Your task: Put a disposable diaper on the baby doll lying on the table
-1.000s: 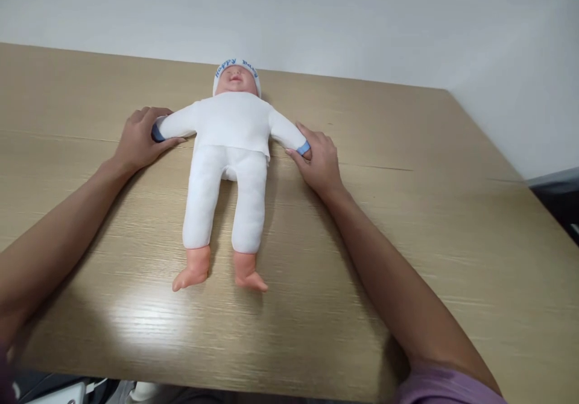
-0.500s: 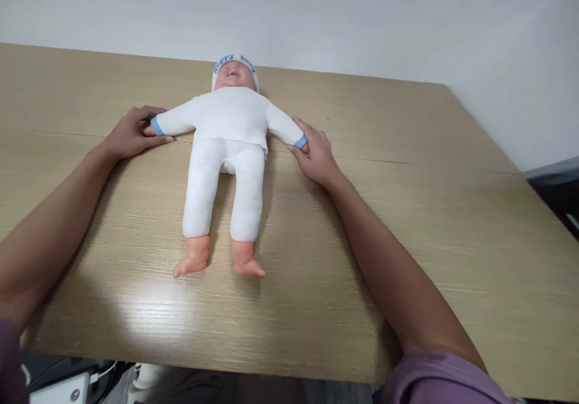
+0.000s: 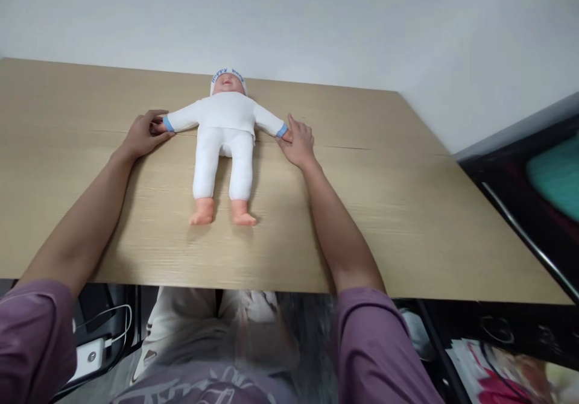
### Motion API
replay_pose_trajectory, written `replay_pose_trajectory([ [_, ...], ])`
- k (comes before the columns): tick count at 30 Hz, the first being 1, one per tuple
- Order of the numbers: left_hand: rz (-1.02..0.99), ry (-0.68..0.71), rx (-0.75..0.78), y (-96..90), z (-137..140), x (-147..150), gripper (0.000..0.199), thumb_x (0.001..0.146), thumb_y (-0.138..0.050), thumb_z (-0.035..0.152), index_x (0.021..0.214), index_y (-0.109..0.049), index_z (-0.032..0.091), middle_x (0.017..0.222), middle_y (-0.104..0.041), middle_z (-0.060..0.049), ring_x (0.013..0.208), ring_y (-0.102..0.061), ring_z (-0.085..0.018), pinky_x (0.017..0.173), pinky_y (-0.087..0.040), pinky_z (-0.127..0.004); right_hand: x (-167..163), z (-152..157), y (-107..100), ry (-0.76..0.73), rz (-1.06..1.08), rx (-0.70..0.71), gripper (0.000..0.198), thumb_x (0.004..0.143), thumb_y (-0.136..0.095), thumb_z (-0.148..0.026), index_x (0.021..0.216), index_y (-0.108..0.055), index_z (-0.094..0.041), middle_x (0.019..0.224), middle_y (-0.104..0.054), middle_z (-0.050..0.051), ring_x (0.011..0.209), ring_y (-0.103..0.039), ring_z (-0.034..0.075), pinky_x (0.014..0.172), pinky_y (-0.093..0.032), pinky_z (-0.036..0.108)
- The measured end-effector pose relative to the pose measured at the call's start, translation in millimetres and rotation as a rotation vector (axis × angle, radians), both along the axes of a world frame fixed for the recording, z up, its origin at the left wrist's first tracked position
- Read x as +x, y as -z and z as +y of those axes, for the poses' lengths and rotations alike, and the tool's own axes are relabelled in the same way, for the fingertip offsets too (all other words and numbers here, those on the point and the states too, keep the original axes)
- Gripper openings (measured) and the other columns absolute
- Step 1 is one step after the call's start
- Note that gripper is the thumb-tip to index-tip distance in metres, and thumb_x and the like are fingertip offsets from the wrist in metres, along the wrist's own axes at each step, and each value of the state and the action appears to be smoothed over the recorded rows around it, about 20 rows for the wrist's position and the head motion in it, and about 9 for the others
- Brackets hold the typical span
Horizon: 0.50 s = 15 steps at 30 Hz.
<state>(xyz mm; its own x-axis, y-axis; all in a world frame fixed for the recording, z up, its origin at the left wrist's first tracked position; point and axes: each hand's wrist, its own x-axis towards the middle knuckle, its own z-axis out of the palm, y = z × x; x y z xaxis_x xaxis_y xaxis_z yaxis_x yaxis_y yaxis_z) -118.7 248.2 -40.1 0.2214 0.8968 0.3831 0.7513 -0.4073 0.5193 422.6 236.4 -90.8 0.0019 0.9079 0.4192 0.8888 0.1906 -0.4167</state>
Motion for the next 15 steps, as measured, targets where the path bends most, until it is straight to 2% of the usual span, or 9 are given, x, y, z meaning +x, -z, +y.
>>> replay_pose_trajectory([
  [2,-0.009,-0.051,0.023,5.7,-8,-4,0.076,0.093,-0.073,0.067,0.153,-0.071,0.020,0.146,-0.078,-0.019,0.138,-0.065,-0.036,0.121,-0.051,-0.055,-3,-11,1,0.080,0.020,-0.007,0.092,0.100,-0.069,-0.049,0.182,-0.047,-0.013,0.173,-0.060,0.028,0.160,-0.050,0.046,0.134,-0.042,0.072],
  [4,0.007,-0.076,0.029,11.0,-18,-7,0.066,0.095,-0.067,0.055,0.149,-0.073,0.018,0.148,-0.078,-0.021,0.137,-0.065,-0.037,0.127,-0.047,-0.058,-10,-27,0,0.154,0.043,-0.008,0.091,0.099,-0.067,-0.044,0.180,-0.048,-0.008,0.175,-0.056,0.030,0.165,-0.046,0.045,0.137,-0.038,0.070],
  [9,-0.007,-0.102,0.011,13.0,-53,-7,0.073,0.096,-0.066,0.050,0.158,-0.066,0.011,0.163,-0.068,-0.027,0.146,-0.063,-0.038,0.138,-0.036,-0.064,-48,-88,-9,0.332,0.120,-0.030,0.083,0.099,-0.066,-0.034,0.174,-0.052,-0.001,0.176,-0.052,0.035,0.167,-0.044,0.045,0.140,-0.032,0.070],
  [12,-0.031,-0.161,-0.012,-0.2,-88,10,0.068,0.095,-0.068,0.050,0.152,-0.067,0.012,0.161,-0.067,-0.029,0.148,-0.061,-0.041,0.137,-0.038,-0.066,-77,-138,-22,0.308,0.140,-0.085,0.081,0.099,-0.068,-0.034,0.172,-0.054,-0.002,0.178,-0.051,0.036,0.167,-0.045,0.047,0.140,-0.033,0.072],
  [15,-0.149,-0.247,0.012,-16.8,-153,42,0.059,0.101,-0.062,0.050,0.151,-0.065,0.018,0.159,-0.066,-0.025,0.147,-0.061,-0.038,0.131,-0.048,-0.063,-98,-212,-37,0.182,0.109,-0.054,0.068,0.104,-0.065,-0.042,0.166,-0.062,-0.014,0.173,-0.060,0.030,0.166,-0.049,0.046,0.142,-0.029,0.076],
])
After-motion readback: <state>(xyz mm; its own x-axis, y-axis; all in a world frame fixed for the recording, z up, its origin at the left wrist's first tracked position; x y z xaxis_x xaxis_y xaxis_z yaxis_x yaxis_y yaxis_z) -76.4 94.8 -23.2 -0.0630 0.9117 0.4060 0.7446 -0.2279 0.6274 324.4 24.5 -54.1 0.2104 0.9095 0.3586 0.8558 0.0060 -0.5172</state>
